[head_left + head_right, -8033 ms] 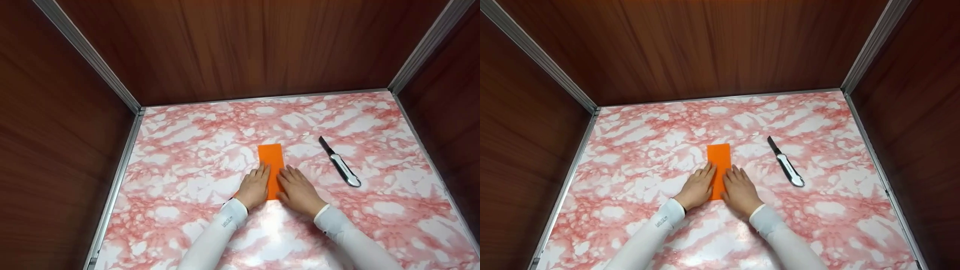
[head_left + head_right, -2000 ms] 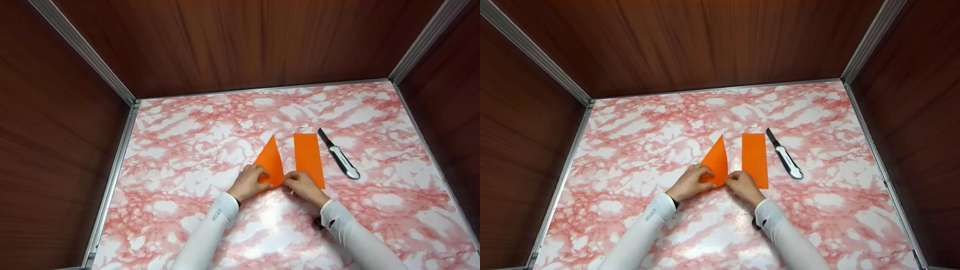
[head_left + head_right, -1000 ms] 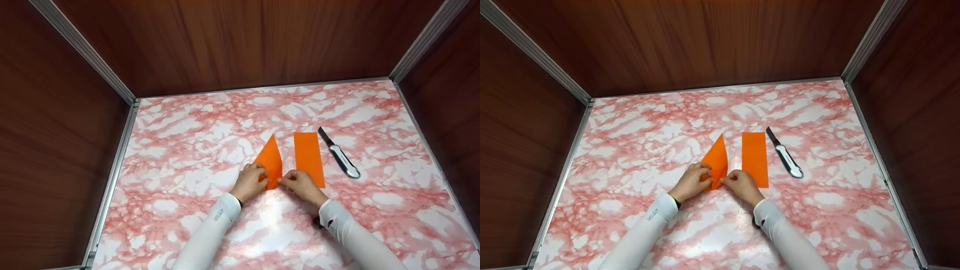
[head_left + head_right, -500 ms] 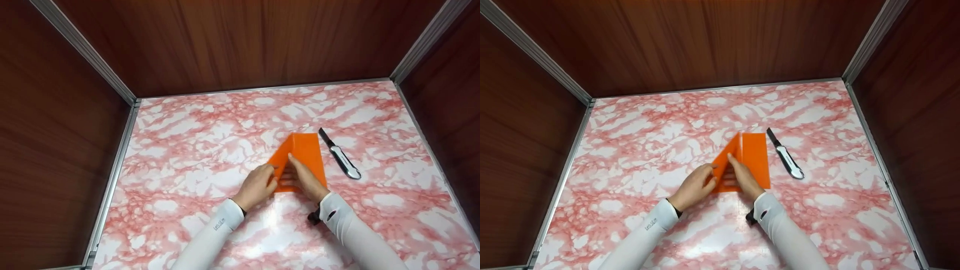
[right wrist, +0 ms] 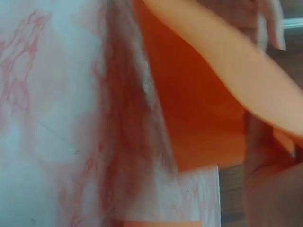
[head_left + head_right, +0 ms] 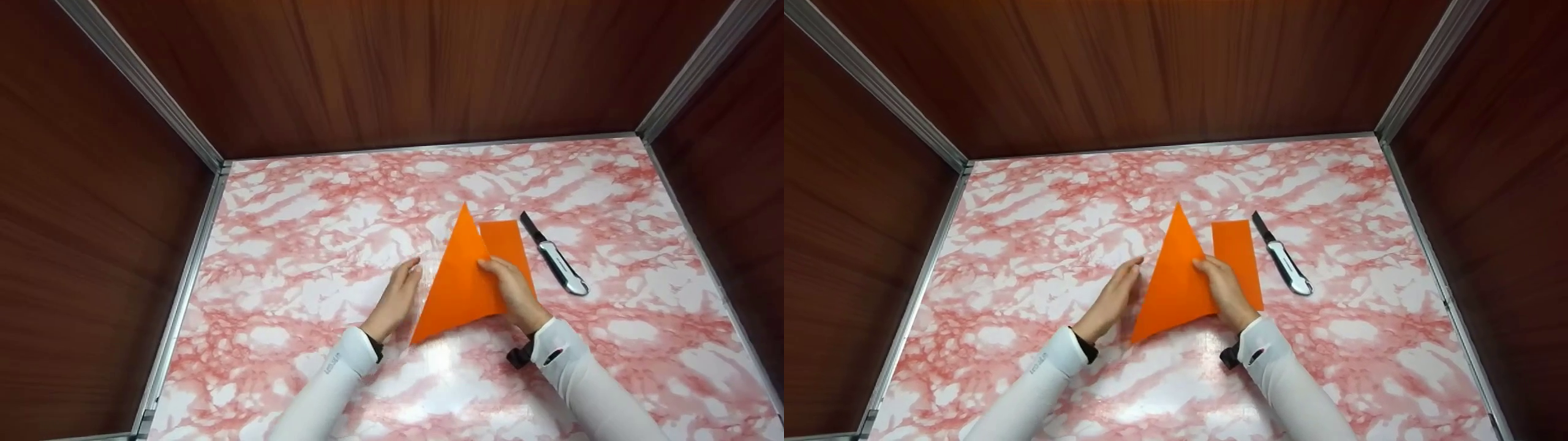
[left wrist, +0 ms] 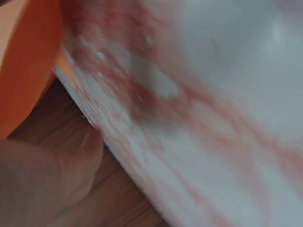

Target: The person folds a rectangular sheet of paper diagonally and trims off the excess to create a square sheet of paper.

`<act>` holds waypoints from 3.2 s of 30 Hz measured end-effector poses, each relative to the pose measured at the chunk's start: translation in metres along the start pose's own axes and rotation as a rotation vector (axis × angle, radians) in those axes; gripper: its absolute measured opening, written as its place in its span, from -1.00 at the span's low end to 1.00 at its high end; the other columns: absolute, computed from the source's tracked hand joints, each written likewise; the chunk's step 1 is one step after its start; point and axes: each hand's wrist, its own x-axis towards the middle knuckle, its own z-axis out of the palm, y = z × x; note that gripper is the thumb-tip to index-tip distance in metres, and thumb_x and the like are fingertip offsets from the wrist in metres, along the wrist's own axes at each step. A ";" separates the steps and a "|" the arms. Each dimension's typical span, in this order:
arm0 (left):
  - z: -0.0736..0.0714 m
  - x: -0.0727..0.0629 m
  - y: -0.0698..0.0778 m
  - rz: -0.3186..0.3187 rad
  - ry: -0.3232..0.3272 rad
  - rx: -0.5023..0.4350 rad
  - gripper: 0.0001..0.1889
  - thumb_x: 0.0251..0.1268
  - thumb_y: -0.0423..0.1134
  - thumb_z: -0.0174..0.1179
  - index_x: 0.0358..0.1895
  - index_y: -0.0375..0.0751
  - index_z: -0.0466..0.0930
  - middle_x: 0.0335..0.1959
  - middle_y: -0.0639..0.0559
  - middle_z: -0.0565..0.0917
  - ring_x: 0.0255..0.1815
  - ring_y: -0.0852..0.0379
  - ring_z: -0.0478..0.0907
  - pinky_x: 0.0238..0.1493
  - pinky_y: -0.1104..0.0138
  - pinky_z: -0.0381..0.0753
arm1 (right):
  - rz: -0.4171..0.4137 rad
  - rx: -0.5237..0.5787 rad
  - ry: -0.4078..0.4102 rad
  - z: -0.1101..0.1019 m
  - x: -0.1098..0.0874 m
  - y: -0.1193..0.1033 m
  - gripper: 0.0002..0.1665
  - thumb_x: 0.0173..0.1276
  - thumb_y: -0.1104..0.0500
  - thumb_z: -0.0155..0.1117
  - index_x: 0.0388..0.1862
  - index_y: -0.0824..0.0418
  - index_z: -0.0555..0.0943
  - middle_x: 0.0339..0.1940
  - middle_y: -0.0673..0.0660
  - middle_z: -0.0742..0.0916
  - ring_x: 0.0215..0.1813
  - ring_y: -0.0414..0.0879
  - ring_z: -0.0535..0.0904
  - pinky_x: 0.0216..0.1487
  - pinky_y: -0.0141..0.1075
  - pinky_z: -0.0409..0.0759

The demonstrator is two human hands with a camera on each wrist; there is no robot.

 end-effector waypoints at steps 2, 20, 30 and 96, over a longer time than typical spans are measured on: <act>-0.003 -0.002 0.002 -0.195 -0.106 -0.238 -0.25 0.49 0.26 -0.22 0.49 -0.25 0.12 0.34 -0.18 0.39 0.27 -0.11 0.41 0.24 0.02 0.36 | 0.008 0.061 -0.013 0.000 -0.003 -0.002 -0.32 0.37 -0.01 0.22 0.36 0.21 0.29 0.01 0.07 0.57 -0.10 -0.03 0.59 -0.03 -0.16 0.56; -0.039 0.030 -0.018 -0.144 0.304 -0.301 -0.76 0.26 -0.23 0.32 -0.17 -0.37 0.58 -0.37 -0.04 0.63 -0.38 0.12 0.57 -0.20 0.18 0.60 | -0.320 -0.429 0.201 -0.025 0.027 0.020 -0.55 0.33 0.21 0.33 0.13 0.37 0.48 -0.31 0.21 0.61 -0.32 -0.07 0.49 -0.25 -0.38 0.42; -0.050 0.054 -0.036 -0.116 0.377 0.262 -0.77 0.25 -0.01 0.32 -0.31 -0.10 0.68 -0.42 0.09 0.64 -0.43 0.12 0.54 -0.35 0.31 0.52 | -0.538 -0.839 0.303 -0.025 0.040 0.033 -0.65 0.23 0.25 0.39 -0.13 0.18 0.41 -0.42 0.09 0.61 -0.38 -0.03 0.52 -0.31 -0.20 0.43; -0.001 0.029 -0.050 0.403 -0.064 1.236 -0.52 0.50 0.02 -0.01 0.36 -0.06 0.45 0.40 0.04 0.38 0.39 0.00 0.26 0.39 0.11 0.14 | -0.705 -1.673 0.016 0.013 0.066 0.045 -0.51 0.46 0.28 0.10 0.34 0.12 0.51 0.38 0.19 0.47 0.18 0.28 0.35 0.12 0.11 0.43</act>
